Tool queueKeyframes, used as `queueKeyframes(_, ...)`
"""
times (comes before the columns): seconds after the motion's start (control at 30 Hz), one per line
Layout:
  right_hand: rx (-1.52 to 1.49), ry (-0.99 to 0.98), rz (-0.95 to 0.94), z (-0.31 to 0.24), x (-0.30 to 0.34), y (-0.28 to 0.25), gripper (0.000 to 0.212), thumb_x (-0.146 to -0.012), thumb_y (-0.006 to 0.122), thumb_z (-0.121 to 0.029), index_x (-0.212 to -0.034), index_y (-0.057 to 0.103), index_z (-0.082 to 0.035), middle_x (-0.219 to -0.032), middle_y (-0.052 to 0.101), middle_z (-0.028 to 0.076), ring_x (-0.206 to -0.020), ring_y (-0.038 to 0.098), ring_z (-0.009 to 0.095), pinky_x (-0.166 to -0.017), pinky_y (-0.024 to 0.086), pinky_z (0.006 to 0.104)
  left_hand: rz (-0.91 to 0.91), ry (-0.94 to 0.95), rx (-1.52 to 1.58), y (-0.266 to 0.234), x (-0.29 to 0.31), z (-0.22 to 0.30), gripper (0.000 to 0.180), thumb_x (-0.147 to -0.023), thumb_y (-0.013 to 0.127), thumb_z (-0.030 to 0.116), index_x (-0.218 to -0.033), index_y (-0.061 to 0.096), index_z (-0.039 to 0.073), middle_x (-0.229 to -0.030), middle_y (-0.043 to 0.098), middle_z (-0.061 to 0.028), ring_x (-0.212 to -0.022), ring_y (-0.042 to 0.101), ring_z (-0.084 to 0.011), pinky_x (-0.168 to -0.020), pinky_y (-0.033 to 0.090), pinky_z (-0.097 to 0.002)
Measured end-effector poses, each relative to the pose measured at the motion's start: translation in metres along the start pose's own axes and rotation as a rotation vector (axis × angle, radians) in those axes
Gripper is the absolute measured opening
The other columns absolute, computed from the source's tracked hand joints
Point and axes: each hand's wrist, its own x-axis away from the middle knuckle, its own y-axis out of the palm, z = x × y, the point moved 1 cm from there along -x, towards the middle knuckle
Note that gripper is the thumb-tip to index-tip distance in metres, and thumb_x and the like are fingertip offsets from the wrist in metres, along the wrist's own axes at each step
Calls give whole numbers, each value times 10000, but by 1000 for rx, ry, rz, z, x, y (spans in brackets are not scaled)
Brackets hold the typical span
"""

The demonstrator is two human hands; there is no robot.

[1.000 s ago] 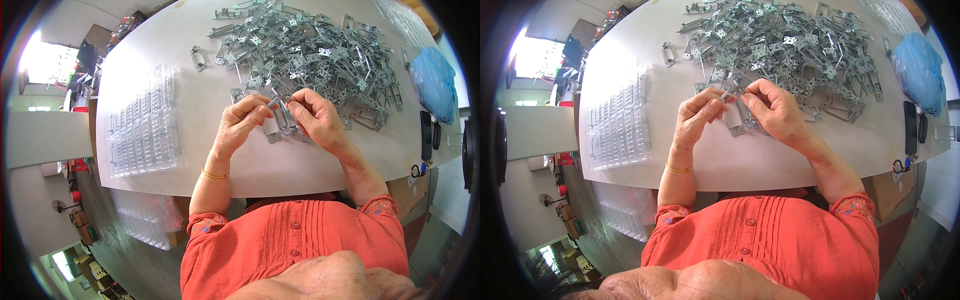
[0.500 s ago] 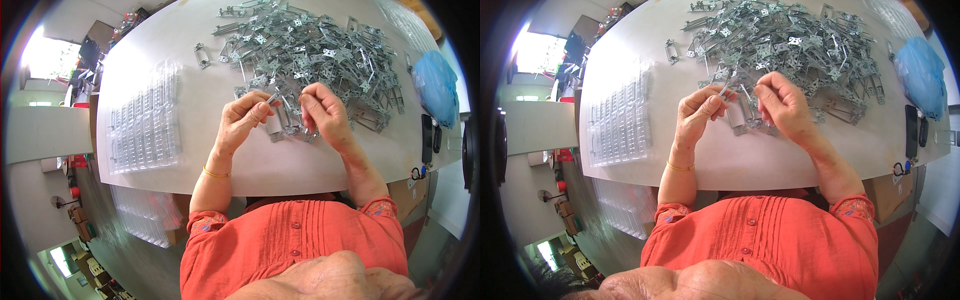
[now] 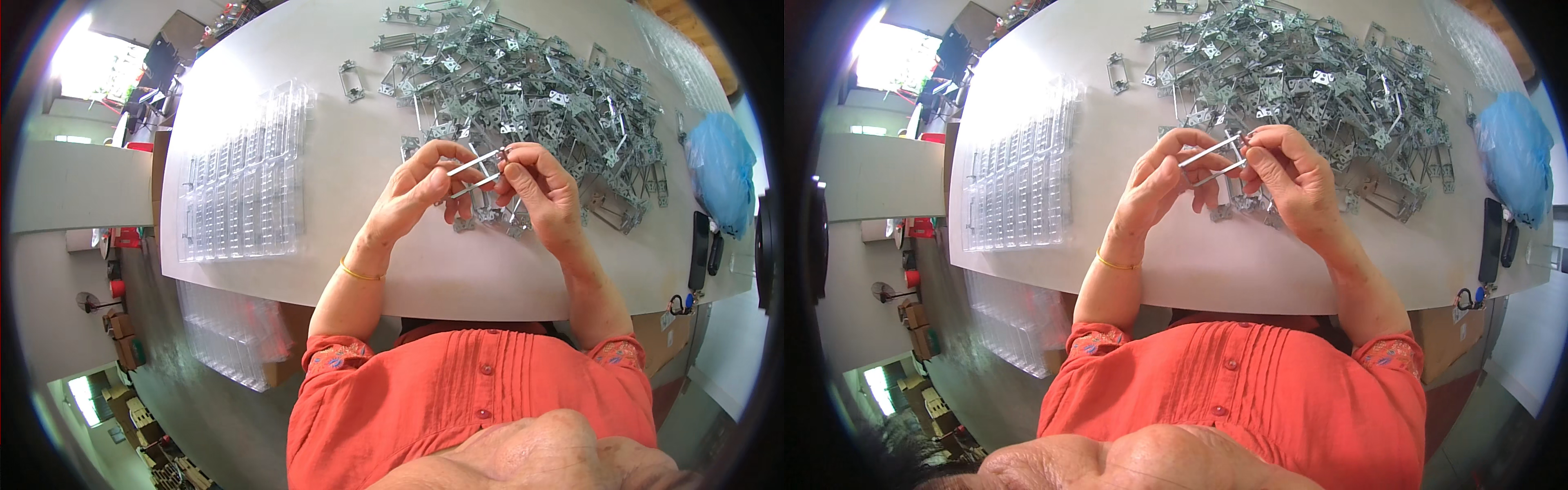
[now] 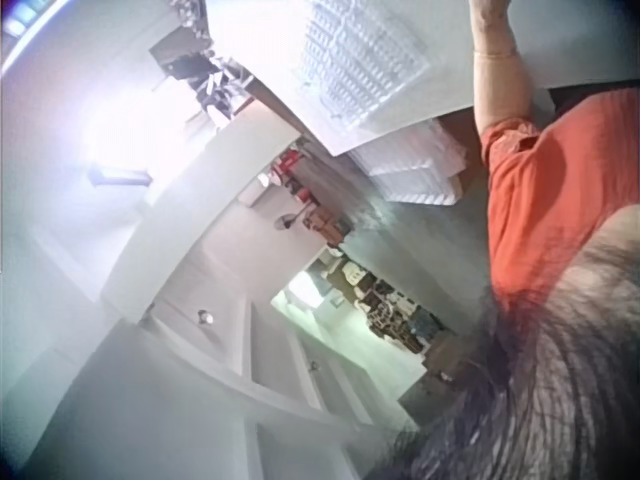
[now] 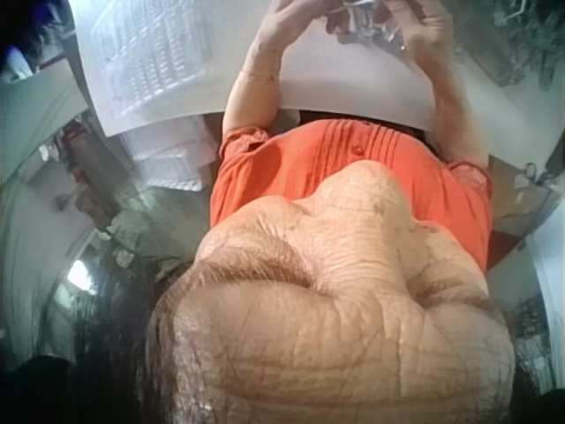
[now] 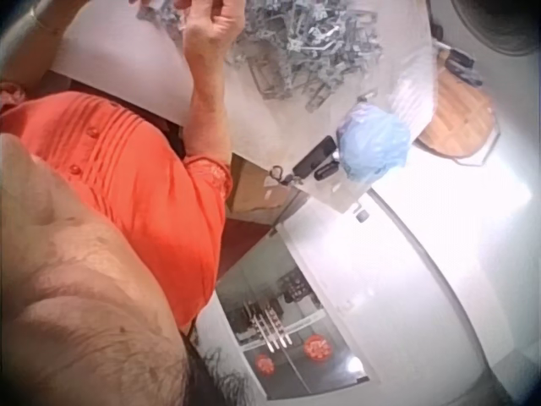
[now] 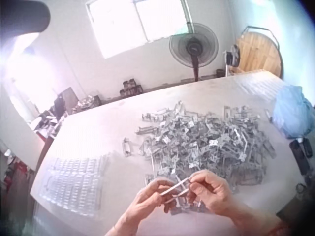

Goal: The person assembles metal components by inserting pins into metal brackets by hand and places the assembled parts into slots of a clear plastic tray.

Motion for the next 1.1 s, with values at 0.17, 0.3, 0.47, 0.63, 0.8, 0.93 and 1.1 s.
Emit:
queueKeyframes(0.17,-175,176,52,2,-1,-5,125,-1017,569,-136,-1069,610,-29,-870,646,54,-782,646,117,-684,547,269,-83,116,-111,3,1,-2,812,-881,747,306,-1488,302,3,-1172,634,-218,-854,681,-257,-687,535,-327)
queueKeyframes(0.3,-259,265,54,0,2,0,170,-1017,580,-189,-1072,605,-30,-820,658,51,-720,639,123,-658,539,268,-43,121,-130,-2,0,-4,697,-928,698,286,-1465,356,3,-1143,636,-189,-867,669,-235,-716,532,-345)
queueKeyframes(0.47,-202,279,42,2,4,7,189,-1011,595,-210,-1084,603,-37,-827,659,46,-690,623,92,-596,509,234,60,273,-358,-10,-1,-7,561,-951,667,300,-1384,479,-1,-1107,636,-148,-958,640,-223,-817,513,-371)
queueKeyframes(0.63,18,114,74,-3,4,5,130,-1006,607,-196,-1050,620,-75,-832,636,-13,-670,582,36,-550,446,195,-17,307,-220,-9,-5,-9,477,-985,609,344,-1324,543,15,-1122,636,-123,-948,624,-217,-872,484,-376)
queueKeyframes(0.8,50,123,-5,-10,10,7,76,-977,647,-125,-1023,627,-68,-836,604,-43,-706,537,10,-593,428,181,-11,105,-242,-3,1,-7,449,-990,603,377,-1263,573,23,-991,634,-76,-871,594,-160,-786,466,-305)
queueKeyframes(0.93,129,71,-6,-14,11,11,55,-959,654,-66,-1008,636,-53,-834,586,-55,-734,514,1,-646,432,175,28,16,-301,-2,0,-8,457,-975,623,423,-1221,597,38,-847,595,-6,-761,530,-84,-666,434,-237)
queueKeyframes(1.1,138,57,-13,-8,11,11,30,-954,647,-47,-984,643,-45,-829,582,-55,-722,513,5,-637,436,182,30,-13,-373,1,0,-7,463,-982,611,397,-1236,593,10,-827,561,7,-737,491,-87,-655,405,-239)
